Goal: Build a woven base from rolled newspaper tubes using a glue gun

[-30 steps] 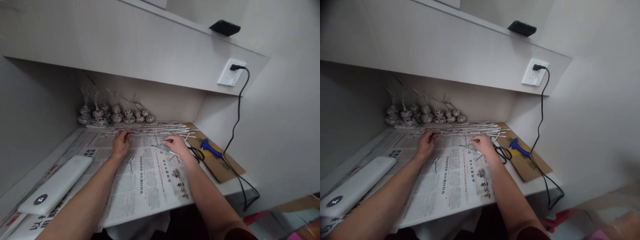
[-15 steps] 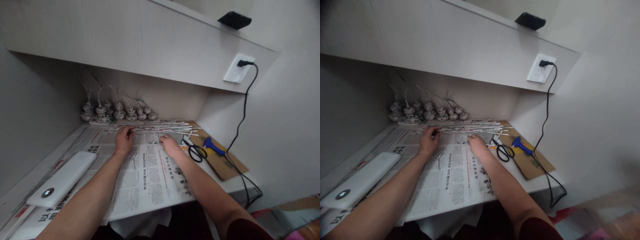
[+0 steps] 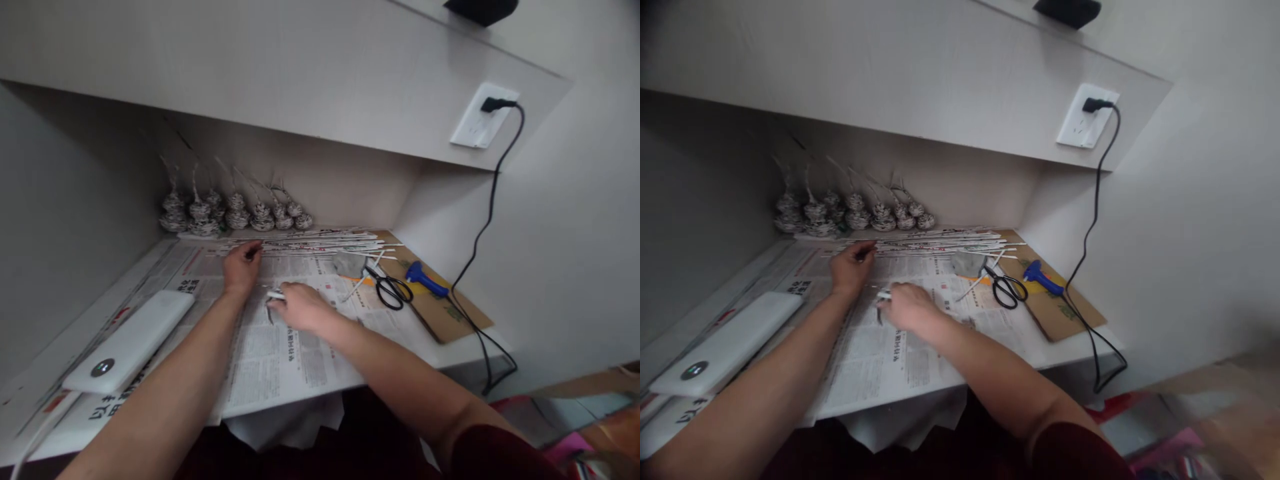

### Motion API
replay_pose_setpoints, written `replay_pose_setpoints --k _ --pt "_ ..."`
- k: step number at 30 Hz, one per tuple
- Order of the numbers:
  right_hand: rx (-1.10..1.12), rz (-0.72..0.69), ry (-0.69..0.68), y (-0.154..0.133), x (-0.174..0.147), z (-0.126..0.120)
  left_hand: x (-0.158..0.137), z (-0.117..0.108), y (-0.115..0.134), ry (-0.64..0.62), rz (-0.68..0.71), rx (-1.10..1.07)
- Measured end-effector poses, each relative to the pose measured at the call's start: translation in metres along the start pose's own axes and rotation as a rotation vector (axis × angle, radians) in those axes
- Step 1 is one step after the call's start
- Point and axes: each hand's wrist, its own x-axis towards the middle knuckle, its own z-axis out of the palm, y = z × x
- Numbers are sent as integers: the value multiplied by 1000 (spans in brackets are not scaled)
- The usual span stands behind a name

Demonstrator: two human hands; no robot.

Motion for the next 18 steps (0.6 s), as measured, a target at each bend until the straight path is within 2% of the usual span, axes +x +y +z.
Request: replay_pose_setpoints --k 3,7,10,13,16,18 --pt "-41 23 38 -19 6 14 0 -2 -2 9 -30 -13" --pt "-65 13 -44 -12 -5 -1 1 0 -8 -16 -48 -46" --pt "-93 46 -80 20 -25 -26 2 3 -10 -21 -44 -73" --pt "-199 119 -20 69 -45 -46 1 5 -10 -27 -42 -77" --pt "-298 181 -46 113 -59 -53 -1 5 -10 -47 -22 -53" --pt "-311 196 -38 130 -65 -52 -1 5 -10 -63 -7 -42"
